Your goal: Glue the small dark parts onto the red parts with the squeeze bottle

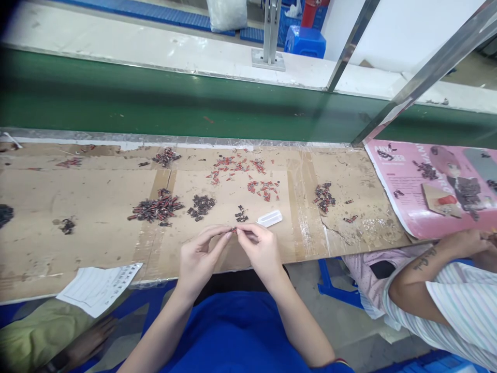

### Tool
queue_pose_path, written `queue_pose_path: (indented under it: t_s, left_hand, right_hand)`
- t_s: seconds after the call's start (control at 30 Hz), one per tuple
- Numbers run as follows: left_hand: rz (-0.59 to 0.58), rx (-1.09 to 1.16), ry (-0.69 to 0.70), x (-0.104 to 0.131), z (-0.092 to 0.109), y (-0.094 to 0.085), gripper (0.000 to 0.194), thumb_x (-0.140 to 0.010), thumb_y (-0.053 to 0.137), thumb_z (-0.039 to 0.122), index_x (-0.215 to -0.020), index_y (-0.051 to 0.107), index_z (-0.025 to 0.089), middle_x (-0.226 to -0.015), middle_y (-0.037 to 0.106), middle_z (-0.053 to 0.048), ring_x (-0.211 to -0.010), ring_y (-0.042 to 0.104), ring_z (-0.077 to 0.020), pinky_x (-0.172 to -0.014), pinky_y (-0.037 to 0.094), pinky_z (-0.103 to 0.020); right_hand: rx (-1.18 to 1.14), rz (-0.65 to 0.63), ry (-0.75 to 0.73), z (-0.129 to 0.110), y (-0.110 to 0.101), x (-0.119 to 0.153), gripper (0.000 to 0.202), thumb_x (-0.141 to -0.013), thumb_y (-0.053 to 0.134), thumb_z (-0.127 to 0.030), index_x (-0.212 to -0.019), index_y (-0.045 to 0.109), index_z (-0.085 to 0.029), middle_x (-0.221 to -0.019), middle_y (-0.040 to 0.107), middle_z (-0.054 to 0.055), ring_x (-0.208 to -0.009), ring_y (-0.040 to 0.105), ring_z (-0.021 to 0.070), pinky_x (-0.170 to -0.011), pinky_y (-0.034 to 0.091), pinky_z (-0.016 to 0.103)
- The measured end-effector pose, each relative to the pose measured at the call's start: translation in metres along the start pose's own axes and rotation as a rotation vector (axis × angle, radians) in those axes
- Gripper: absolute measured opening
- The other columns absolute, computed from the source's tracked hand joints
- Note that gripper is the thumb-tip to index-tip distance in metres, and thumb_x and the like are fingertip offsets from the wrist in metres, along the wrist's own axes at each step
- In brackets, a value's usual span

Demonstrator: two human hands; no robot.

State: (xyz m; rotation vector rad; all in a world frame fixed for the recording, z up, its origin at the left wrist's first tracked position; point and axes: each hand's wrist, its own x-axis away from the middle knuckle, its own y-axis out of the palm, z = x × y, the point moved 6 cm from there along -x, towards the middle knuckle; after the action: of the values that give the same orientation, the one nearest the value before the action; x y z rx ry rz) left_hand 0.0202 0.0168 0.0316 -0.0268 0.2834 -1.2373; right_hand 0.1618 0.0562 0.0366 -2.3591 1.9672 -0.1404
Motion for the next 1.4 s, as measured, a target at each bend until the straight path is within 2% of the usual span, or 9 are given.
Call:
queue_pose_path:
  t_s: [0.47,0.7,0.8,0.9,0.93,1.0,1.1,1.23,1.4]
  left_hand:
    - [-0.012,0.061,-0.139,0.002,-0.008,0.003,0.01,-0.078,0.066,0.027,-0.083,0.07,0.018,-0.085,0.071,-0.005,-0.084,0.067,-0.0182,-0.082,0.056,-0.031]
    - [-0.079,0.218,-0.236,0.002,-0.014,0.024,0.013,-0.077,0.067,0.029,-0.079,0.066,0.016,-0.082,0.072,-0.007,-0.081,0.07,-0.019,-0.08,0.057,-0.031]
    - [-0.16,0.202,-0.201,-0.005,-0.012,0.035,0.021,-0.077,0.068,0.029,-0.095,0.063,0.017,-0.091,0.073,-0.008,-0.09,0.07,-0.0202,-0.087,0.055,-0.034]
    - [-0.147,0.025,-0.053,-0.022,-0.01,0.029,0.032,-0.082,0.064,0.027,-0.113,0.057,0.019,-0.105,0.071,-0.009,-0.101,0.067,-0.0211,-0.093,0.051,-0.037]
    - [-0.118,-0.065,0.018,-0.029,-0.009,0.023,0.026,-0.085,0.059,0.026,-0.11,0.059,0.02,-0.106,0.07,-0.009,-0.102,0.065,-0.0211,-0.092,0.051,-0.037]
    - [-0.125,-0.268,0.173,-0.043,-0.01,0.015,0.016,-0.09,0.051,0.021,-0.098,0.065,0.021,-0.1,0.07,-0.007,-0.099,0.063,-0.0215,-0.09,0.05,-0.039]
    - [-0.289,-0.484,0.311,-0.054,-0.02,0.018,0.022,-0.092,0.046,0.016,-0.092,0.067,0.022,-0.092,0.07,-0.006,-0.09,0.06,-0.0217,-0.083,0.05,-0.037]
    - [-0.496,-0.697,0.33,-0.054,-0.031,0.031,0.018,-0.092,0.05,0.018,-0.097,0.068,0.02,-0.094,0.069,-0.007,-0.09,0.056,-0.0226,-0.082,0.049,-0.036]
    - [-0.55,-0.772,0.299,-0.051,-0.031,0.037,0.02,-0.092,0.05,0.017,-0.101,0.067,0.022,-0.091,0.067,-0.005,-0.089,0.055,-0.0219,-0.081,0.048,-0.034]
  right_hand:
    - [0.161,0.035,-0.247,-0.012,-0.002,0.007,0.016,-0.085,0.061,-0.022,-0.089,0.076,-0.026,-0.087,0.075,0.005,-0.08,0.07,0.0196,-0.075,0.06,0.035]
    - [0.233,0.105,-0.385,-0.014,-0.011,0.013,0.013,-0.086,0.062,-0.022,-0.088,0.075,-0.024,-0.083,0.075,0.005,-0.075,0.071,0.0189,-0.071,0.059,0.033]
    - [0.308,0.181,-0.403,-0.009,-0.029,0.008,0.012,-0.085,0.062,-0.023,-0.085,0.074,-0.023,-0.084,0.076,0.006,-0.077,0.071,0.0198,-0.073,0.059,0.035]
    - [0.41,0.376,-0.312,0.0,-0.07,-0.005,0.016,-0.087,0.059,-0.031,-0.088,0.073,-0.021,-0.085,0.074,0.008,-0.078,0.07,0.0212,-0.074,0.058,0.038]
    - [0.46,0.458,-0.293,0.002,-0.086,-0.008,0.021,-0.088,0.058,-0.034,-0.093,0.072,-0.02,-0.088,0.074,0.009,-0.08,0.069,0.0221,-0.074,0.058,0.04]
    - [0.652,0.5,-0.287,0.001,-0.107,-0.016,0.03,-0.088,0.058,-0.04,-0.108,0.069,-0.02,-0.115,0.067,0.015,-0.105,0.063,0.0273,-0.086,0.054,0.047]
    - [0.916,0.274,-0.364,0.003,-0.107,-0.027,0.041,-0.084,0.063,-0.045,-0.12,0.064,-0.026,-0.139,0.052,0.012,-0.129,0.045,0.0324,-0.101,0.043,0.056]
    - [0.957,-0.143,-0.457,0.022,-0.079,-0.034,0.043,-0.083,0.068,-0.039,-0.124,0.061,-0.028,-0.131,0.059,0.009,-0.13,0.04,0.0331,-0.106,0.039,0.058]
    - [0.774,-0.198,-0.429,0.029,-0.071,-0.036,0.03,-0.083,0.067,-0.037,-0.11,0.065,-0.025,-0.116,0.067,0.009,-0.121,0.051,0.031,-0.103,0.044,0.054]
